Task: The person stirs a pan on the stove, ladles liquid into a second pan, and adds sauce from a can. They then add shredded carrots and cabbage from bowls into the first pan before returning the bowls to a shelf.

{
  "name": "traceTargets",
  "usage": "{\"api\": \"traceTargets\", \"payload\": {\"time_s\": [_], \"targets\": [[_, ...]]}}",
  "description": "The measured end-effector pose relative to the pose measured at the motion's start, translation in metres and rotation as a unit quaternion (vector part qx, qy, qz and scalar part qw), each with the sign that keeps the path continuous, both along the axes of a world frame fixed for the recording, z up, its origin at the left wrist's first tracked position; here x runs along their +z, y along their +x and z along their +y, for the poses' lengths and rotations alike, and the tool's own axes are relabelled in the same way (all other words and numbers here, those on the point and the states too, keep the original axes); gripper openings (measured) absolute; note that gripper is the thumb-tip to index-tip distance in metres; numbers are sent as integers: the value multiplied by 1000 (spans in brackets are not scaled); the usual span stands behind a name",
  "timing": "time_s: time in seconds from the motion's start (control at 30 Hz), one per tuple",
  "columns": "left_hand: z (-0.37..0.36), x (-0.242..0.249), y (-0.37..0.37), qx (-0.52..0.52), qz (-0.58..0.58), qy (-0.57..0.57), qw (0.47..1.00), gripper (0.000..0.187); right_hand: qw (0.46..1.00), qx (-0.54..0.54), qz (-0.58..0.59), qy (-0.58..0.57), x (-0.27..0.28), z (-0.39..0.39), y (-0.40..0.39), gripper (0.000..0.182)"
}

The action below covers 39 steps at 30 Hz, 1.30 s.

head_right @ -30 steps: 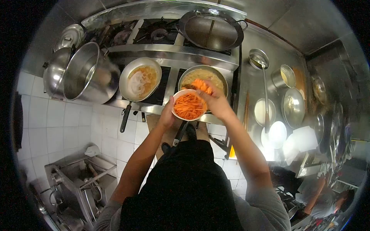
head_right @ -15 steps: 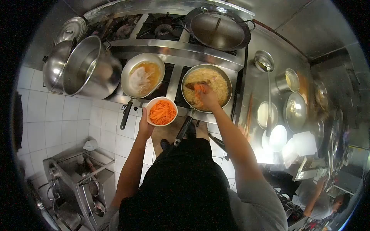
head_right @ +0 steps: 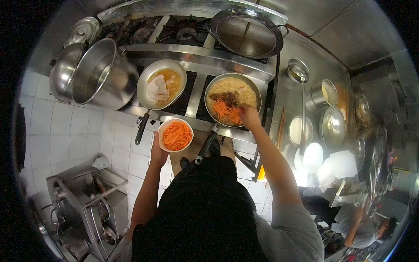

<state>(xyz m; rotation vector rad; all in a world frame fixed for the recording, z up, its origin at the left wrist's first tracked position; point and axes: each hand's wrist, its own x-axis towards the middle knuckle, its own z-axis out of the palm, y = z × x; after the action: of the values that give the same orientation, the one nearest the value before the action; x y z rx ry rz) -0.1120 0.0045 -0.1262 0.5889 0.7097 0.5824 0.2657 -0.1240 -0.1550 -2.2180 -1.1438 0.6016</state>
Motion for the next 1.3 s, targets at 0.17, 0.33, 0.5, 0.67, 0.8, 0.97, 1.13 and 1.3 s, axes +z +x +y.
{"api": "traceTargets", "payload": {"time_s": [0.17,0.33,0.5,0.67,0.8,0.97,1.13,1.3], "targets": [[-10,9,-3,30,21,19,999,66,989,59,-111,-79,-13,3,16,34],[-30,36,-9,68,23,9,997,66,975,207,-79,27,-39,11,-4,34],[-53,43,-36,101,25,42,994,67,972,223,-69,12,-33,23,-20,30],[-79,60,-81,175,7,52,983,67,984,153,-85,29,1,23,-8,24],[-115,66,-160,265,34,57,962,68,979,63,-97,170,91,33,-49,20],[-199,156,-284,390,104,112,908,50,941,278,93,172,131,48,-224,19],[-346,276,-403,494,427,146,743,45,789,586,185,-8,71,16,-419,24],[-547,323,-455,529,767,87,352,36,538,818,161,-120,68,-63,-553,30]]}}
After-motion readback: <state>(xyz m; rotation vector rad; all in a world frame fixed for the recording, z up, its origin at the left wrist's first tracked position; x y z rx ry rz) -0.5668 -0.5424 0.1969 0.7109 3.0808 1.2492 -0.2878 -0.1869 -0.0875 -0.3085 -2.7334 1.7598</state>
